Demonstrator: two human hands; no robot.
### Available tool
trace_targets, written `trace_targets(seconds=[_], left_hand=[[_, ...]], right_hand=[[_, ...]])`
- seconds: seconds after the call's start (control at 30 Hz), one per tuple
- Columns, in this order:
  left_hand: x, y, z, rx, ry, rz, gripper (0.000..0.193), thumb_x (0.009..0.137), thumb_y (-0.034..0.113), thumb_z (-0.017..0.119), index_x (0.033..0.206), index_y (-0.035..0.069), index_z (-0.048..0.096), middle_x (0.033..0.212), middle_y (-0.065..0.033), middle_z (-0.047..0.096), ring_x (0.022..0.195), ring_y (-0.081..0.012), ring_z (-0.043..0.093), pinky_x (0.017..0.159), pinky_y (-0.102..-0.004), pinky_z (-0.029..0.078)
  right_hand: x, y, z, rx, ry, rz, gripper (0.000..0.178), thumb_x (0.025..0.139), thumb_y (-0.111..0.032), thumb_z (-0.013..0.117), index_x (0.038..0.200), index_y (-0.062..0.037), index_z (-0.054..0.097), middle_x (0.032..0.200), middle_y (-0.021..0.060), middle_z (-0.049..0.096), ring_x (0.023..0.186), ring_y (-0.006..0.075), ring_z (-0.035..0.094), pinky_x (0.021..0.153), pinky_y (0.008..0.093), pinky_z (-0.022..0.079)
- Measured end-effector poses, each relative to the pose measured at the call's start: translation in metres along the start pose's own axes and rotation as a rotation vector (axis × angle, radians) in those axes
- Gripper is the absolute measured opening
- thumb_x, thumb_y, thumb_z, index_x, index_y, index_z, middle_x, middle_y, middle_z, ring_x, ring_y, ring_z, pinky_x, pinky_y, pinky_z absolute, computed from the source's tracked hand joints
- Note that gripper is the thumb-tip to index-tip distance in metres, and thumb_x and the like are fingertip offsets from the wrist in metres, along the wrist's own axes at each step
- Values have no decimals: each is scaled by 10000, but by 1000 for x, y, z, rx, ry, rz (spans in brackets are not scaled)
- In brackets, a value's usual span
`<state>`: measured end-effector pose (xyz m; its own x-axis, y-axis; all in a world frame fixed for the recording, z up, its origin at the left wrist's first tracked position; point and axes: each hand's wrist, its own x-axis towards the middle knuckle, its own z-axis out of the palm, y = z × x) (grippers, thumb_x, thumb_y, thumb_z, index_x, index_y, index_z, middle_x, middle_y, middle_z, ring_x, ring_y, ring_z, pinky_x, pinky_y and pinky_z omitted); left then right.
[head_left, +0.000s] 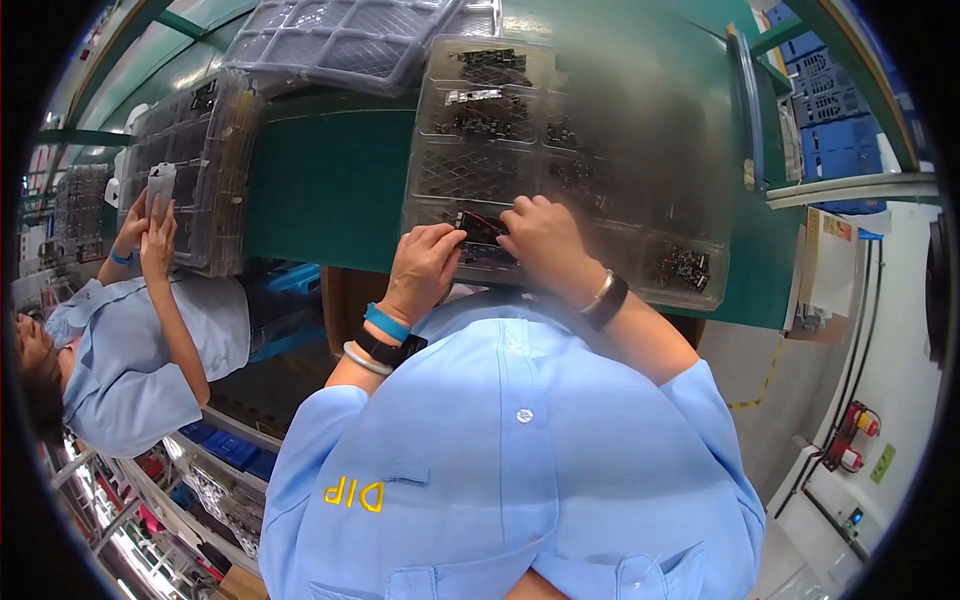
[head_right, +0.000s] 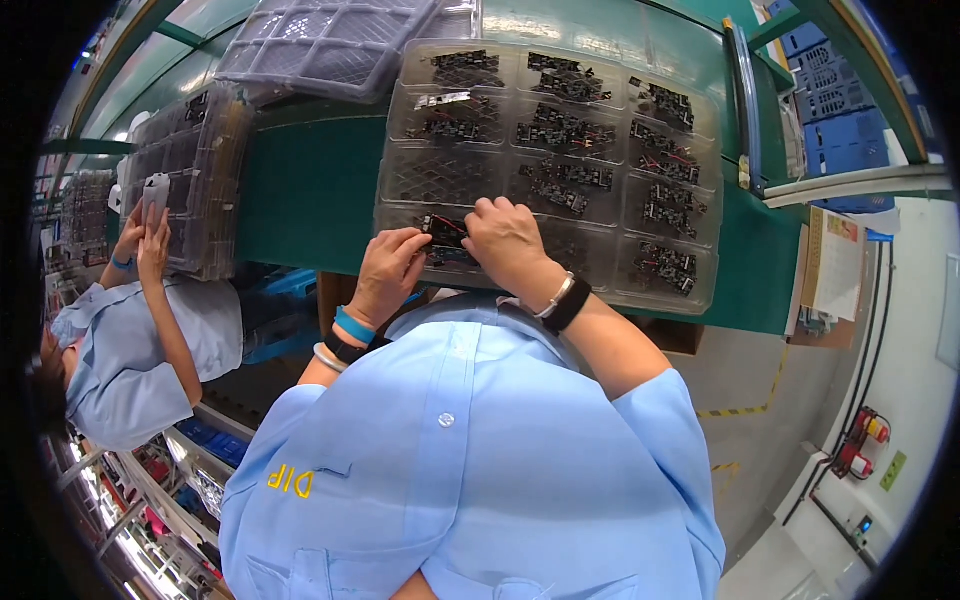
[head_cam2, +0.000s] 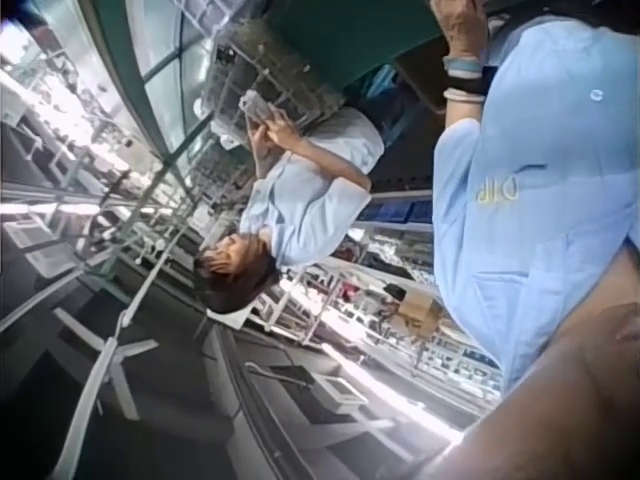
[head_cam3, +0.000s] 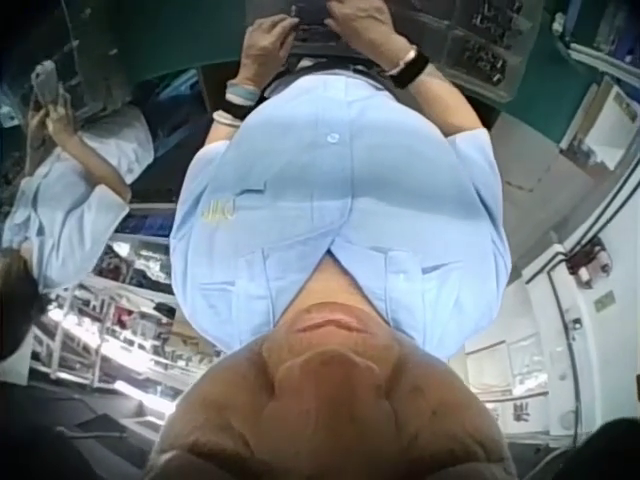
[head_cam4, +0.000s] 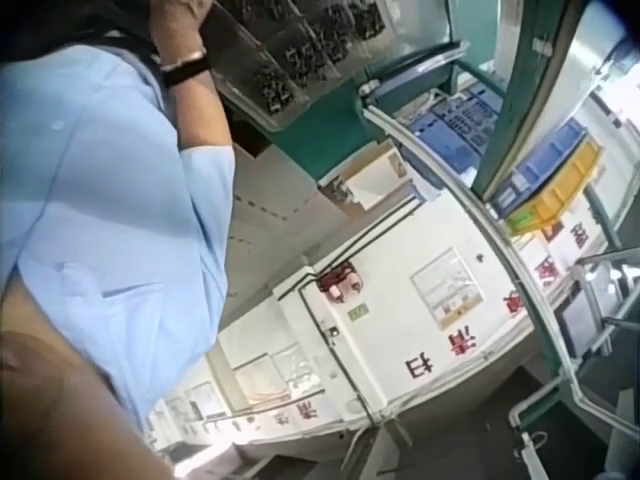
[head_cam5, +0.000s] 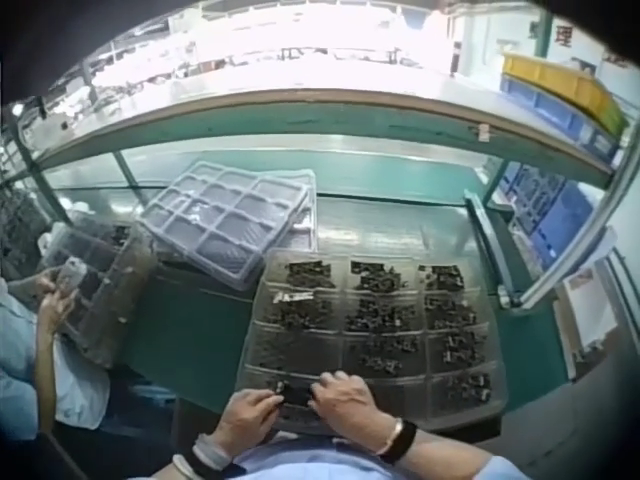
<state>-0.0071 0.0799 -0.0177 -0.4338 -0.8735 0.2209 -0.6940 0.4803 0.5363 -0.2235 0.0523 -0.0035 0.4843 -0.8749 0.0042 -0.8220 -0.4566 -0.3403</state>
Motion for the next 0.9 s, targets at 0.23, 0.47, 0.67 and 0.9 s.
trace_targets(seconds=[0.23,0.47,0.67,0.9], left_hand=[[3,-8,0,20,-48,12,247,784,41,664,1027,51,629,1040,-92,594,964,-266,559,816,-364,448],[-5,-23,3,-33,-22,25,241,786,30,658,1024,51,629,1060,-109,585,974,-273,559,820,-371,456],[-7,-28,3,-61,-29,59,236,784,20,654,1018,47,631,1085,-125,583,996,-290,560,855,-386,463],[-11,-32,2,-56,-19,56,236,783,17,653,1016,45,635,1108,-125,583,994,-299,563,863,-391,467]], right_hand=[[13,-8,12,-113,23,-17,170,738,-220,695,833,-105,614,879,43,553,861,225,554,690,359,448],[20,-1,-11,48,164,5,161,749,-148,686,871,-104,590,926,49,563,909,242,548,730,367,439],[84,25,10,-12,258,-17,148,768,-135,664,892,-116,587,936,33,567,970,235,547,799,378,427],[85,28,27,-224,323,-201,199,785,-175,662,973,-144,607,969,6,578,968,203,547,835,386,412]])
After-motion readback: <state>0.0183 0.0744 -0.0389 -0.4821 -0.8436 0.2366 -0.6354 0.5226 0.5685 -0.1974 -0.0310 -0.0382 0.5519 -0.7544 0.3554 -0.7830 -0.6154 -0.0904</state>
